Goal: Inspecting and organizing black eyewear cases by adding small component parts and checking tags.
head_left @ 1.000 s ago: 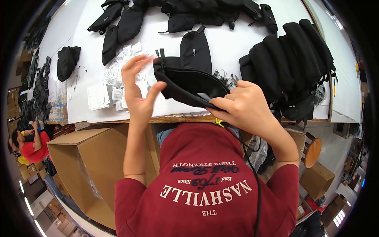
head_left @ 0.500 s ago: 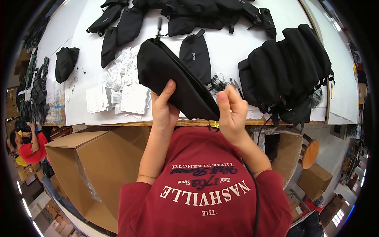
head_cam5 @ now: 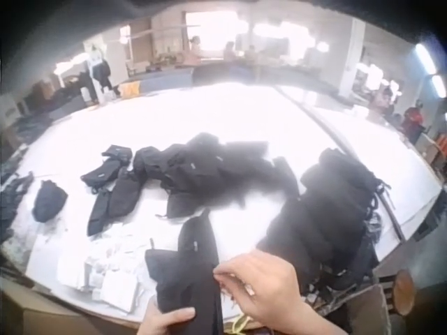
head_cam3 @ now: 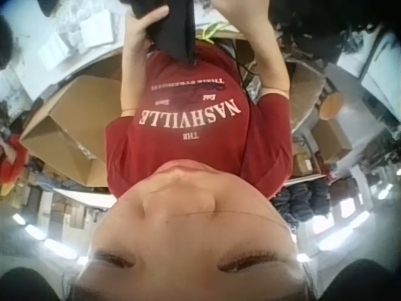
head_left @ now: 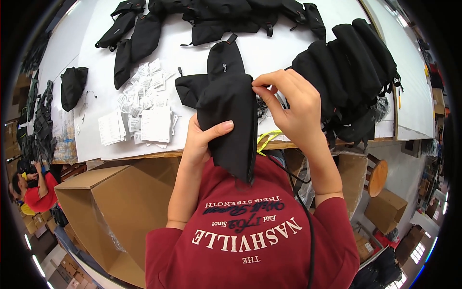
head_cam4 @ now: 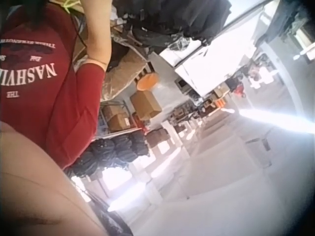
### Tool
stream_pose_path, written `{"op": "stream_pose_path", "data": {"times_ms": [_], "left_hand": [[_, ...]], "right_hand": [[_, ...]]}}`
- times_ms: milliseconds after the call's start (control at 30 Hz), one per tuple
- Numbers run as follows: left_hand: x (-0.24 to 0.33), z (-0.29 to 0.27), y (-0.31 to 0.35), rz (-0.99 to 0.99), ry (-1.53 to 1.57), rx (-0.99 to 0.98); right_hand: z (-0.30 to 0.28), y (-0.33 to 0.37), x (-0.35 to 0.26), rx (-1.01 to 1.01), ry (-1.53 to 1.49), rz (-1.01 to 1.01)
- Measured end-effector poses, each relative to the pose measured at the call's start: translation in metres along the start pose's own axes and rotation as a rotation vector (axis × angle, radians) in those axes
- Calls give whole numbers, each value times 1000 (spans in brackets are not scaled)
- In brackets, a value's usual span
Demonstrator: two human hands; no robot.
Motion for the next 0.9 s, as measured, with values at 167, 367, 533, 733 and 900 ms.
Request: {"op": "stream_pose_path", "data": {"times_ms": [167,367,533,733,900], "left_hand": [[-17,-8,-2,-47,136,35],[-47,-32,-4,-220,251,-548],[2,-15,-43,113,-102,-391],[-15,-14,-56,20,-62,-299],[-1,-40,-77,79,57,-149]], "right_hand": [[8,11,-1,-38,-64,74],[10,20,0,-195,-282,257],[23,21,-3,-307,-291,253],[28,20,-11,-326,-159,106],[42,30,-38,-495,-349,-35]]}}
Point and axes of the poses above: each hand's wrist, its own y-axis away from the middle knuckle, its own z-axis out of the palm, x = y × z, the point moved 5 cm from there along -y, towards the middle knuckle, and after that the axes turned 15 degrees about -y, right-handed, at the moved point
